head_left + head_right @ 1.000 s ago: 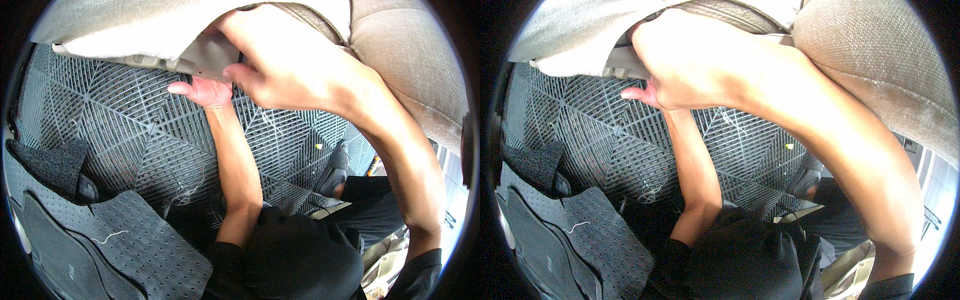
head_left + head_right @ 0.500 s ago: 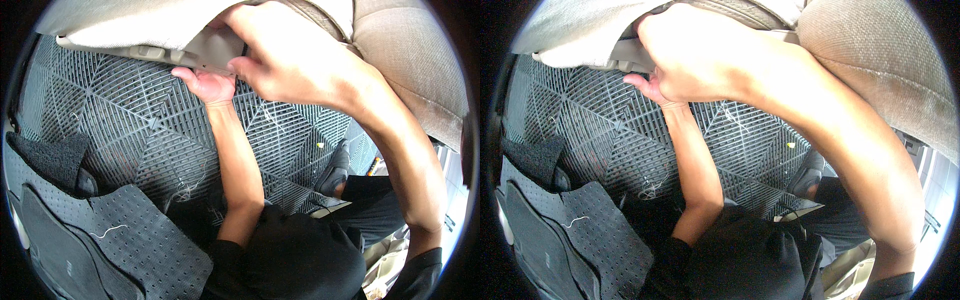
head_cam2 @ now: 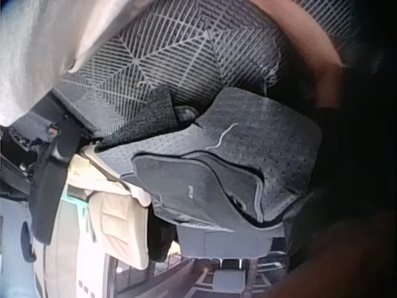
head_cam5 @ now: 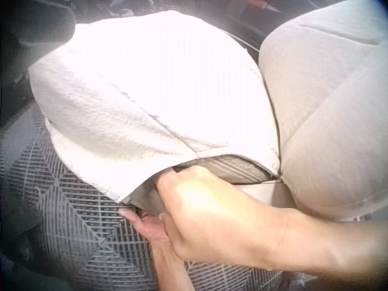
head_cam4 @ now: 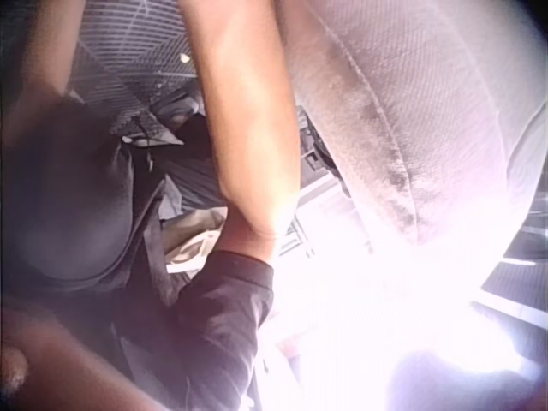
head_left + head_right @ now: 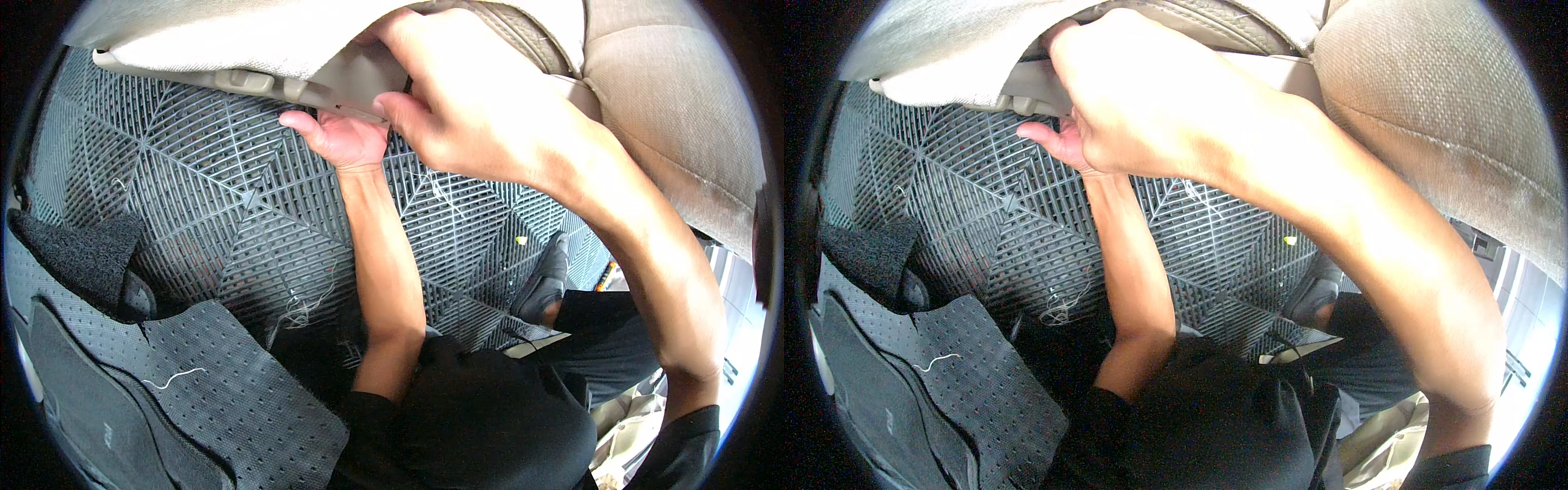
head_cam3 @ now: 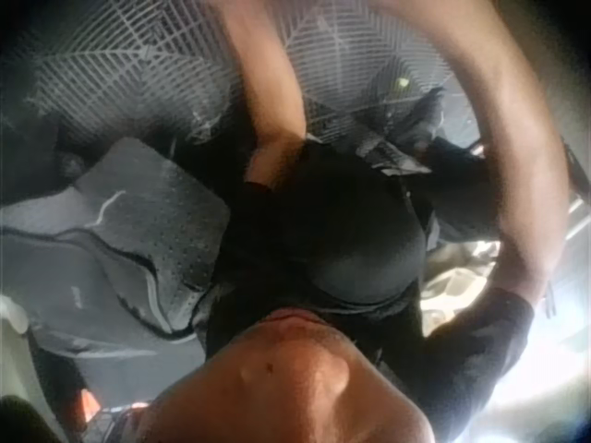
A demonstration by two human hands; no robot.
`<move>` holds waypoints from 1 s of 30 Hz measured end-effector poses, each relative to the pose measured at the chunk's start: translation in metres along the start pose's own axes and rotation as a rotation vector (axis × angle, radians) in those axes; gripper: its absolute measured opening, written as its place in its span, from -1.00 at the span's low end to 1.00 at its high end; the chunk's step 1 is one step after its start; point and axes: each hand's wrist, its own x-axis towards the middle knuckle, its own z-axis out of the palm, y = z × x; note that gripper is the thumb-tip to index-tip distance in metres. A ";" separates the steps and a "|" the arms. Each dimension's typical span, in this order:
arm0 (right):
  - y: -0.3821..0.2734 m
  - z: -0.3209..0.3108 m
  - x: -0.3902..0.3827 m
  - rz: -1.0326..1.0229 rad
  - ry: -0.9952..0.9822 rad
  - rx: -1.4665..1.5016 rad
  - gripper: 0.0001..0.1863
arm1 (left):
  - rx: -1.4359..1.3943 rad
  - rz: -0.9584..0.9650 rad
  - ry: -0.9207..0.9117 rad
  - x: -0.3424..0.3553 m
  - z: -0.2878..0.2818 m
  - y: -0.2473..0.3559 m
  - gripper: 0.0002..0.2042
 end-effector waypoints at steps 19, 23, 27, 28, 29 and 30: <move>0.006 -0.003 -0.004 -0.082 0.008 0.034 -0.62 | 0.060 -0.017 -0.008 0.005 0.001 0.003 0.23; 0.008 -0.004 0.000 -0.088 -0.041 0.057 -0.63 | 0.124 0.001 0.008 0.006 0.004 0.008 0.21; 0.016 0.003 0.002 -0.137 0.028 -0.012 -0.63 | 0.179 0.012 0.028 0.005 0.007 0.008 0.19; 0.019 0.010 0.001 -0.167 0.092 -0.053 -0.63 | 0.192 0.014 0.032 0.004 0.008 0.008 0.18; 0.020 0.023 0.003 -0.211 0.203 -0.111 -0.63 | 0.205 0.016 0.039 0.002 0.009 0.008 0.18; 0.023 0.028 0.002 -0.230 0.263 -0.155 -0.63 | 0.216 0.022 0.056 0.000 0.010 0.006 0.17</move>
